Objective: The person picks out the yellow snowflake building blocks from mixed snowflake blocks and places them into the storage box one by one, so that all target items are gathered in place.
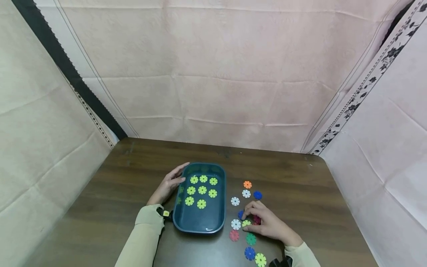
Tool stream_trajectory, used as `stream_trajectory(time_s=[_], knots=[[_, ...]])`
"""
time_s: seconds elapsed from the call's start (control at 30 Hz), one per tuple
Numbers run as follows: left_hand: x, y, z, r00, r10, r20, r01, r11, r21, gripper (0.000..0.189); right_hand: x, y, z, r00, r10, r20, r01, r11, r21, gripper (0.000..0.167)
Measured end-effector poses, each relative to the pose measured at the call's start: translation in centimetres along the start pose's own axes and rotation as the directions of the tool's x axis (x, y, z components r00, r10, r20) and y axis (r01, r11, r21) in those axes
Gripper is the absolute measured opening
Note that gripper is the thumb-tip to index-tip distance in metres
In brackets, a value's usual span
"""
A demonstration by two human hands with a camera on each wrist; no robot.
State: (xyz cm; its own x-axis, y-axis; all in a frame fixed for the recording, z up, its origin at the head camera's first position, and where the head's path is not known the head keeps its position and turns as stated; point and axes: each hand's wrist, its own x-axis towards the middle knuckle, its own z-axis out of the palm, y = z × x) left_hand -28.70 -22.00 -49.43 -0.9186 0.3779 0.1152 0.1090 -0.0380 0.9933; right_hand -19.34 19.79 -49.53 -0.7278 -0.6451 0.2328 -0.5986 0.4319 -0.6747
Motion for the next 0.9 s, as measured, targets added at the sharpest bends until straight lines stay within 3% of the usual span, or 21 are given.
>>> stream_trajectory(time_s=[0.17, 0.4, 0.67, 0.9], knots=[[0.0, 0.0, -0.1, 1.0, 0.0, 0.001, 0.0, 1.0, 0.006, 0.057, 0.0, 0.2, -0.1, 1.0, -0.008, 0.002, 0.008, 1.0, 0.019, 0.022], [0.1, 0.1, 0.0, 1.0, 0.0, -0.002, 0.0, 1.0, 0.007, 0.056, -0.3, 0.9, -0.5, 0.998, -0.039, -0.057, 0.038, 0.999, -0.015, 0.024], [0.0, 0.1, -0.2, 1.0, 0.001, -0.001, -0.001, 1.0, -0.013, 0.057, -0.3, 0.8, -0.6, 1.0, -0.006, -0.03, 0.005, 0.999, -0.035, 0.029], [0.1, 0.1, -0.2, 1.0, -0.006, 0.0, 0.006, 1.0, -0.019, 0.056, -0.3, 0.8, -0.6, 0.994, -0.089, -0.068, 0.085, 0.995, -0.057, 0.024]])
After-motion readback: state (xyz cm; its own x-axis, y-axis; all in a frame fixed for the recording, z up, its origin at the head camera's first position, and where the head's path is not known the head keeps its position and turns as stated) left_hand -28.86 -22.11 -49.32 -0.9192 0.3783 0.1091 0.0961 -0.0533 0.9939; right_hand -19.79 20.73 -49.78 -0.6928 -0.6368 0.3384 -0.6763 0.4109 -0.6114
